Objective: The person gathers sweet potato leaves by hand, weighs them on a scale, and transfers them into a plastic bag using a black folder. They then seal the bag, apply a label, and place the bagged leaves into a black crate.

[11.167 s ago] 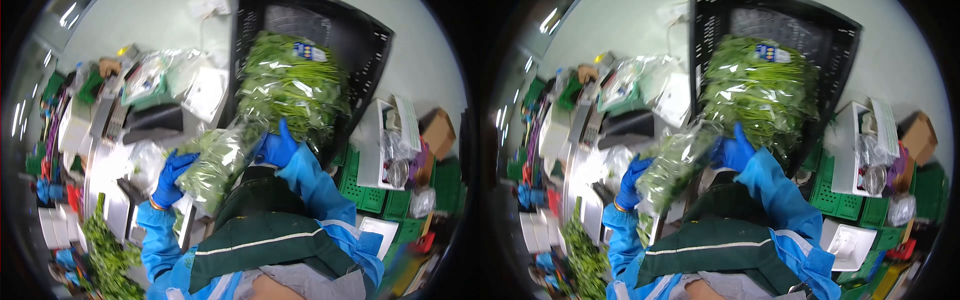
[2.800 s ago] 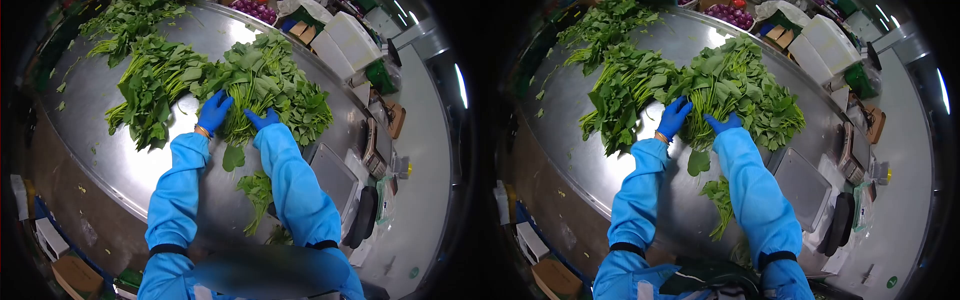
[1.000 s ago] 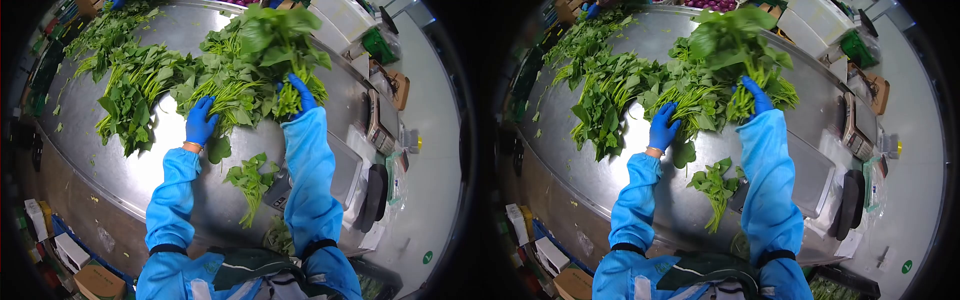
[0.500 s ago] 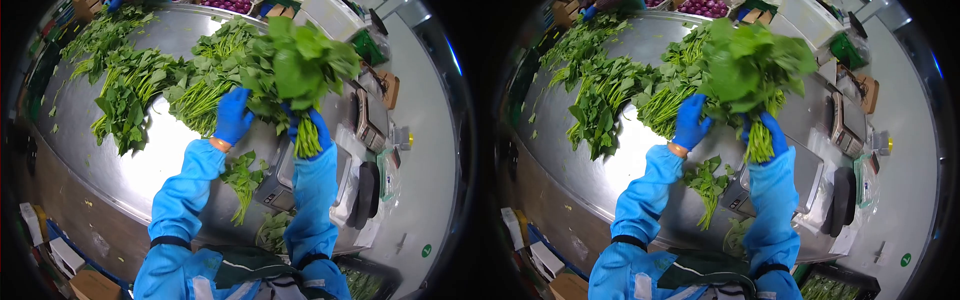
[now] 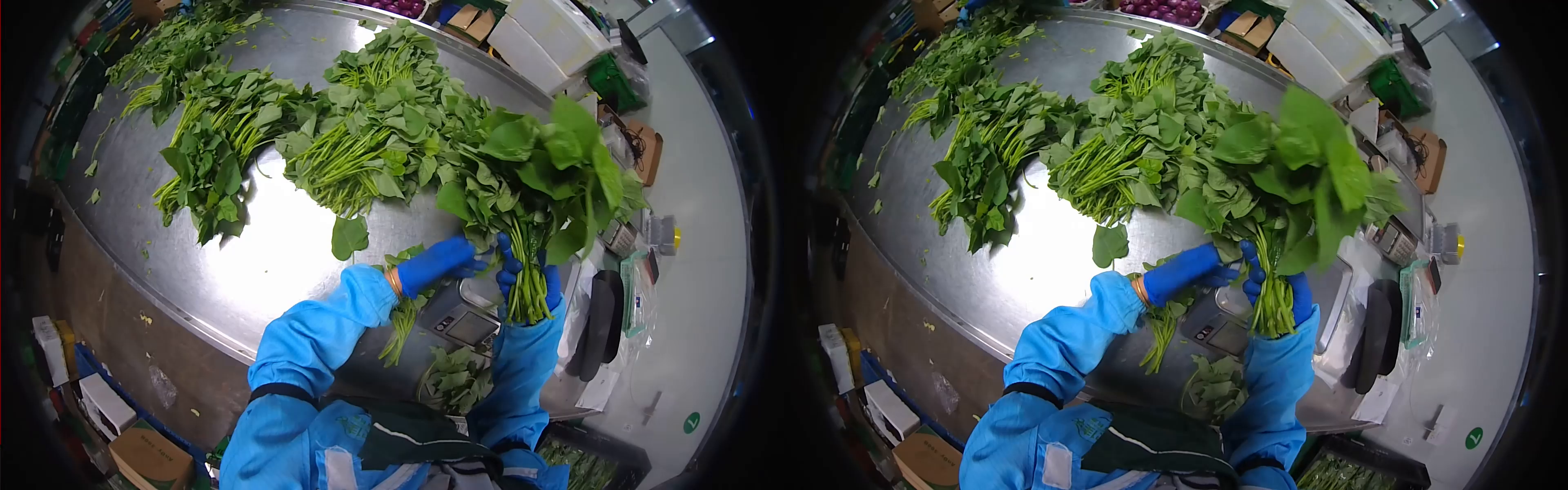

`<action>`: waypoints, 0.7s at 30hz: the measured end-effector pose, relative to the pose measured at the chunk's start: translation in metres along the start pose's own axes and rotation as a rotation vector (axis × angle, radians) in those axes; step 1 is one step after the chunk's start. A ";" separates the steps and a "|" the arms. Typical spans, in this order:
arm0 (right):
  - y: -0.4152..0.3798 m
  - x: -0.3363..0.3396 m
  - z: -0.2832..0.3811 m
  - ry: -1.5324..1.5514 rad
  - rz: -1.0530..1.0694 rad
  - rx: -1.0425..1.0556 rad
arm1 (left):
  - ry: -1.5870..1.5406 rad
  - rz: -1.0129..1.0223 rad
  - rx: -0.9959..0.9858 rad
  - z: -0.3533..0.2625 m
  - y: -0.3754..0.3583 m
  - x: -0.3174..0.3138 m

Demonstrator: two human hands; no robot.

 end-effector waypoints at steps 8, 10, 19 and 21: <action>-0.004 0.009 -0.006 -0.044 -0.083 -0.008 | 0.900 -0.039 -0.080 0.020 -0.013 0.005; -0.007 0.012 -0.001 -0.092 -0.043 0.025 | 0.933 -0.324 -0.256 0.015 -0.024 0.016; -0.028 0.040 0.028 -0.027 0.050 0.083 | 1.544 -1.106 -0.497 -0.114 -0.076 0.117; -0.030 0.046 0.028 -0.013 0.028 0.093 | 1.800 -1.130 -0.272 -0.122 -0.073 0.136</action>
Point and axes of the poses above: each hand's wrist, its own y-axis towards the middle knuckle, its own x-axis out of the back of the hand, z = x × y, the point moved 4 cm from there along y, towards the middle knuckle, and after that the axes turned 13 degrees about y, right-handed, at the moved point
